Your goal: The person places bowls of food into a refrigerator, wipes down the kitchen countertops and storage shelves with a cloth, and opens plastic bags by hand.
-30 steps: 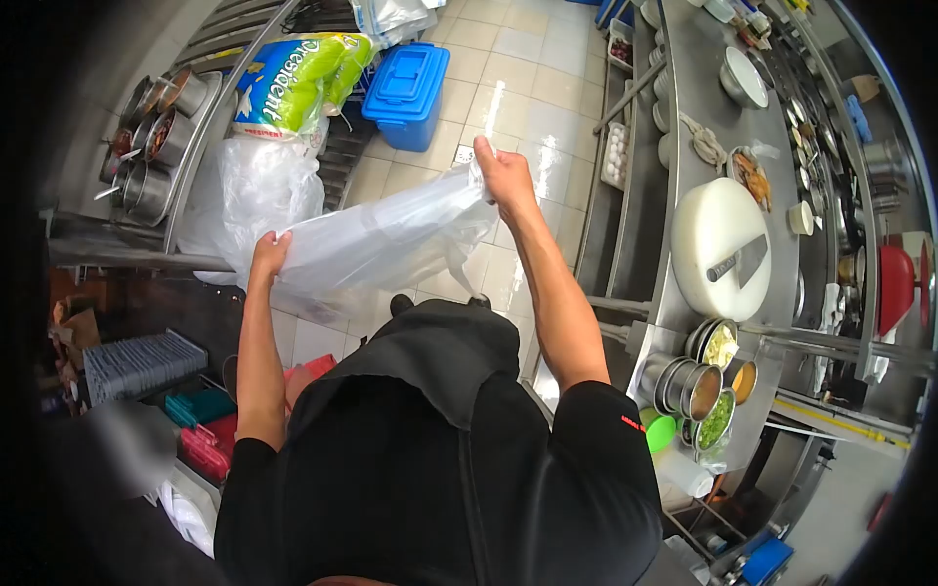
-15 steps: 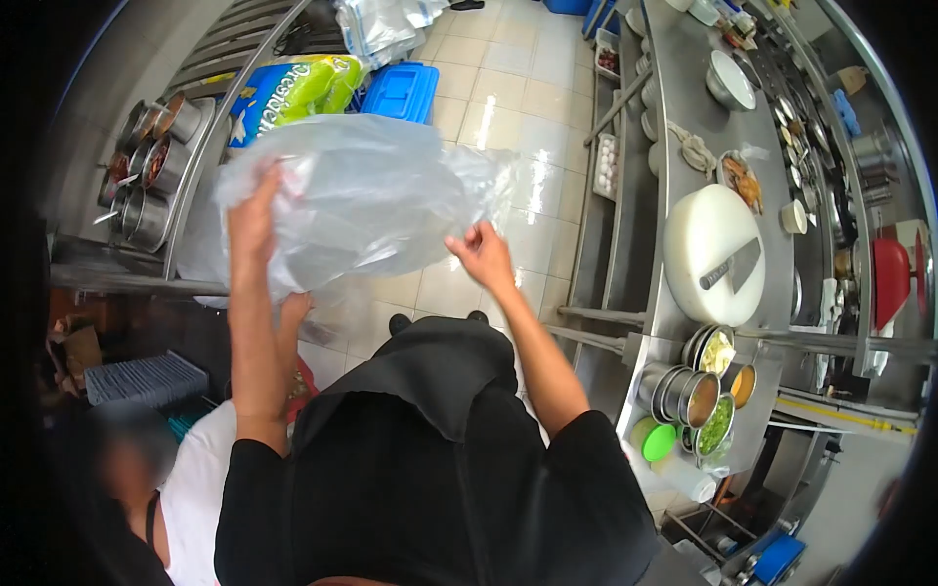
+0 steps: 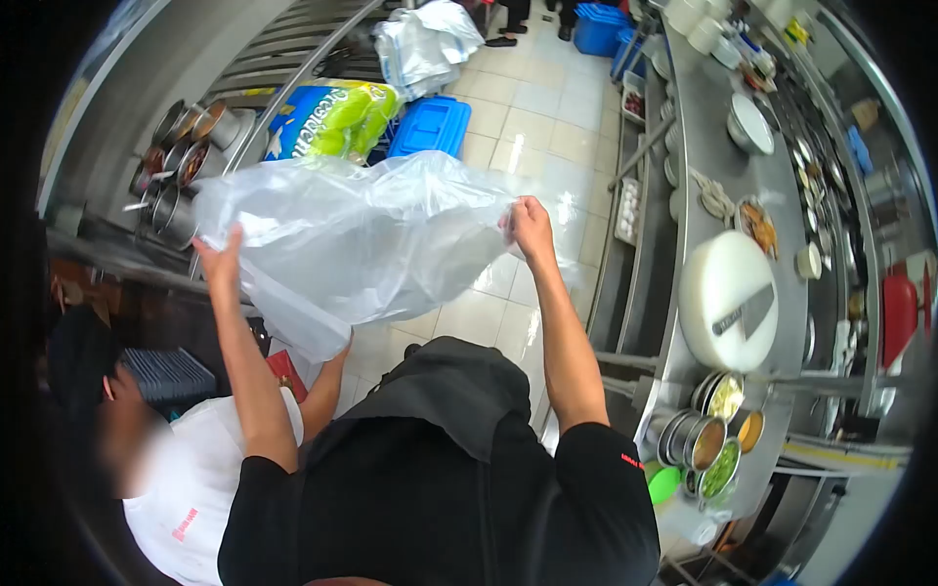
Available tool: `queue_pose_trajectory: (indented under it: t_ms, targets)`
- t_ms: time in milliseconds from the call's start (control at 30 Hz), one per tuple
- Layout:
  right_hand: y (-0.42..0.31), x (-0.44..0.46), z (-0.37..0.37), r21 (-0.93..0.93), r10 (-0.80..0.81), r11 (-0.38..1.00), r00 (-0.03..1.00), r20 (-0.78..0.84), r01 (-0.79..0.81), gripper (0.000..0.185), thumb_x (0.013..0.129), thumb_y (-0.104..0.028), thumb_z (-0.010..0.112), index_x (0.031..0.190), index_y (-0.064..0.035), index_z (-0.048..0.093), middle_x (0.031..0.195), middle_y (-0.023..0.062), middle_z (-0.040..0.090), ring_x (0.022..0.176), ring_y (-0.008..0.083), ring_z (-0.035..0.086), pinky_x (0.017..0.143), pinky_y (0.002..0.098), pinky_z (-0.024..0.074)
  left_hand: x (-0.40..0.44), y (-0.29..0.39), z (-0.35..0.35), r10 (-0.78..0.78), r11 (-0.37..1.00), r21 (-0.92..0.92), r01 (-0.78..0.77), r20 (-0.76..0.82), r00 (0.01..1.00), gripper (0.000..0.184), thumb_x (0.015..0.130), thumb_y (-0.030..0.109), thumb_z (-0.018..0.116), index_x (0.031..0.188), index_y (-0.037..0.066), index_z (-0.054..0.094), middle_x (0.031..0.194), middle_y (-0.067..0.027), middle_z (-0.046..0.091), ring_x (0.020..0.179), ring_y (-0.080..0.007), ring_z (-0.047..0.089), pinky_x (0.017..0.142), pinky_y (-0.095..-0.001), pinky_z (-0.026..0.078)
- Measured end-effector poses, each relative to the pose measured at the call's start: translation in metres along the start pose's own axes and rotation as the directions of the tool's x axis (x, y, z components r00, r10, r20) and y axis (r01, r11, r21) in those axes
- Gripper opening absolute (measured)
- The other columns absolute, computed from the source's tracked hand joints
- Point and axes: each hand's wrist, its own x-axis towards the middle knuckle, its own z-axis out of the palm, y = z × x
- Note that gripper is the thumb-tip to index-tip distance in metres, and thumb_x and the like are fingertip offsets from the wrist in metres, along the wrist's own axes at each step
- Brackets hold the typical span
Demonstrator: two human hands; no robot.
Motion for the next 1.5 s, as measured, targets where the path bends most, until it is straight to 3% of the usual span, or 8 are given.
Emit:
queue_pose_trajectory:
  t_ms: [200, 467, 700, 900, 1100, 1167, 1367, 1500]
  targets:
    - [-0.041, -0.051, 0.084, 0.037, 0.067, 0.997, 0.984, 0.163, -0.074, 0.016, 0.088, -0.018, 0.054, 0.085, -0.0019, 0.057, 0.072, 0.0001, 0.055, 0.067, 0.0072, 0.052, 0.058, 0.0229, 0.0413, -0.193, 0.118, 0.054, 0.422, 0.884, -0.035, -0.466, 0.484, 0.766, 0.082, 0.064, 0.025, 0.081, 0.129, -0.002, 0.04, 0.132, -0.0204, 0.041, 0.12, -0.0328, 0.042, 0.1, -0.0438, 0.034]
    - [-0.123, -0.121, 0.06, -0.263, -0.051, 0.835, 0.543, 0.838, 0.484, 0.086, 0.077, -0.017, 0.069, 0.142, 0.0026, 0.016, 0.138, 0.0234, 0.036, 0.127, 0.0308, 0.036, 0.103, 0.0396, 0.0305, -0.235, 0.101, 0.095, 0.208, 0.89, -0.437, 0.131, 0.645, 0.735, 0.029, 0.082, 0.004, 0.056, 0.111, 0.004, 0.06, 0.095, -0.0089, 0.065, 0.09, -0.0186, 0.063, 0.079, -0.0312, 0.047]
    - [-0.043, -0.093, -0.036, -0.988, 0.123, 0.025, 0.98, 0.157, 0.155, 0.09, 0.062, -0.017, 0.076, 0.14, -0.0105, 0.032, 0.144, 0.0306, 0.016, 0.133, 0.0466, 0.017, 0.104, 0.0502, 0.026, -0.232, 0.085, 0.065, 0.195, 0.884, -0.415, 0.213, 0.744, 0.639, 0.019, 0.083, 0.006, 0.052, 0.099, 0.004, 0.062, 0.081, -0.0063, 0.063, 0.072, -0.0147, 0.058, 0.069, -0.0285, 0.045]
    - [0.166, -0.056, -0.057, -0.328, 0.243, 0.94, 0.858, 0.452, -0.093, 0.039, 0.057, 0.003, 0.058, 0.096, 0.0023, 0.052, 0.11, 0.0232, 0.053, 0.105, 0.0305, 0.05, 0.092, 0.042, 0.0389, -0.256, 0.041, 0.063, 0.16, 0.897, -0.344, 0.277, 0.838, 0.522, 0.01, 0.081, 0.004, 0.048, 0.088, 0.004, 0.055, 0.071, -0.0034, 0.057, 0.065, -0.0119, 0.055, 0.062, -0.0284, 0.044]
    - [0.176, -0.115, -0.031, -0.894, -0.176, 0.402, 0.941, -0.289, -0.2, 0.03, 0.071, -0.005, 0.06, 0.1, 0.0019, 0.053, 0.118, 0.02, 0.051, 0.108, 0.0308, 0.051, 0.086, 0.0466, 0.0445, -0.258, 0.029, 0.054, 0.263, 0.857, -0.367, 0.362, 0.915, 0.306, 0.011, 0.079, 0.0, 0.05, 0.088, 0.004, 0.052, 0.074, -0.0021, 0.057, 0.068, -0.0097, 0.055, 0.062, -0.0262, 0.042]
    - [0.154, -0.119, -0.032, -0.138, 0.55, 0.828, 0.835, 0.004, -0.544, 0.033, 0.077, -0.014, 0.059, 0.107, -0.0002, 0.053, 0.117, 0.0191, 0.053, 0.108, 0.0314, 0.051, 0.087, 0.0462, 0.0449, -0.268, 0.029, 0.048, 0.217, 0.83, -0.343, 0.439, 0.925, 0.312, 0.01, 0.078, -0.001, 0.051, 0.087, 0.003, 0.05, 0.074, -0.002, 0.057, 0.068, -0.0097, 0.054, 0.063, -0.0256, 0.042]
    - [0.174, -0.097, -0.034, 0.299, 0.257, 0.824, 0.788, 0.56, -0.481, 0.054, 0.076, -0.019, 0.06, 0.124, -0.001, 0.044, 0.109, 0.0126, 0.055, 0.097, 0.0262, 0.055, 0.085, 0.037, 0.0452, -0.268, 0.005, 0.035, -0.031, 0.953, 0.019, 0.302, 0.999, 0.036, 0.03, 0.075, 0.015, 0.064, 0.1, 0.002, 0.053, 0.084, -0.0064, 0.061, 0.077, -0.0152, 0.057, 0.069, -0.03, 0.045]
    - [0.055, -0.086, 0.023, 0.217, 0.279, 0.881, 0.83, 0.483, -0.421, 0.048, 0.071, -0.003, 0.057, 0.118, 0.0023, 0.05, 0.104, 0.0108, 0.06, 0.094, 0.0235, 0.058, 0.082, 0.0334, 0.0464, -0.22, 0.032, 0.002, -0.136, 0.983, 0.181, -0.037, 0.847, 0.514, 0.072, 0.068, 0.033, 0.076, 0.122, -0.001, 0.044, 0.106, -0.0133, 0.06, 0.095, -0.0228, 0.056, 0.084, -0.0346, 0.044]
